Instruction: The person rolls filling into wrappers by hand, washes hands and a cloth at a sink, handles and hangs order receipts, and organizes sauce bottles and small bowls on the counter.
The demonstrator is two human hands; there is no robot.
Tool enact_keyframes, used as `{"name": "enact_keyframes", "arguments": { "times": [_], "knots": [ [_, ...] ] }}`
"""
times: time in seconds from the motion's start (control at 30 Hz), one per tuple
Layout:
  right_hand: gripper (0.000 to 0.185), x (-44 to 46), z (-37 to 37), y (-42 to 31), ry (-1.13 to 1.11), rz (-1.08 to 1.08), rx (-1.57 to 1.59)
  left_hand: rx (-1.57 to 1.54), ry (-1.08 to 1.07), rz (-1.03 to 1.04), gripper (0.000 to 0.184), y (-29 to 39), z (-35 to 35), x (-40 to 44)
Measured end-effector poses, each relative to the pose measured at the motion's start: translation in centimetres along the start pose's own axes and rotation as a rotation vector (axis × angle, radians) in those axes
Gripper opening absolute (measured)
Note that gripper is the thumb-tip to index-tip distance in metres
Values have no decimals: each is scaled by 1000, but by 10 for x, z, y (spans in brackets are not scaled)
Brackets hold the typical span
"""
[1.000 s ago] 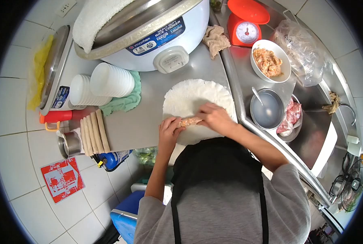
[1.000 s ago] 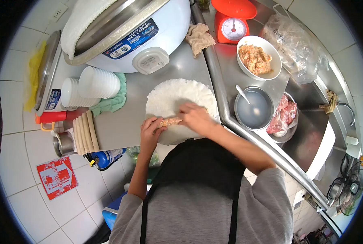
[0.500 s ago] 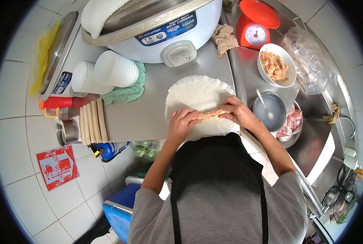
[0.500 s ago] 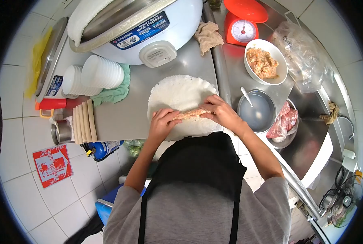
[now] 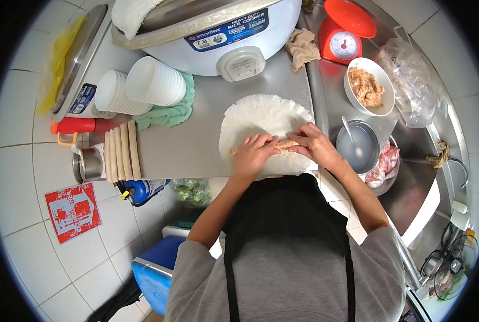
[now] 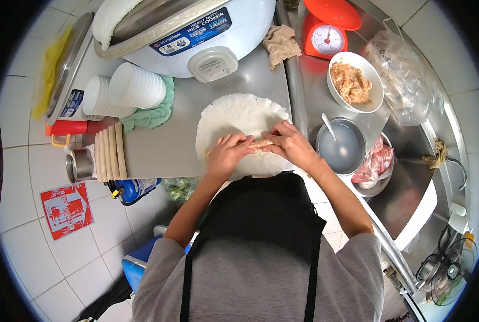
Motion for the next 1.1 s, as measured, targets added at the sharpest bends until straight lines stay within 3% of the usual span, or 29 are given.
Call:
{"name": "enact_keyframes", "arguments": {
  "times": [0.33,0.63,0.77,0.97,1.1],
  "knots": [
    [51,9,-2,-7,-11,79,-51,-151,99,89,52,34,-1,2],
    [41,2,-1,-8,28,63,-30,-123,180,-64,34,-4,-2,-10],
    [37,-6,-22,-23,65,93,-130,-134,122,-103,35,-35,-26,-23],
    [42,-20,-3,-44,-153,-189,-54,-222,39,-93,39,-53,-25,-24],
    [54,-27,10,-38,-279,-221,-161,-253,29,-98,38,-53,-30,-23]
  ]
}}
Point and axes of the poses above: each hand's wrist, its own x-axis towards the middle knuckle, its own z-axis out of the palm, y = z × x, the point moved 4 cm from there along x, towards the middle knuckle, and after that the axes turned 14 degrees about -z, right-handed, at the moved point
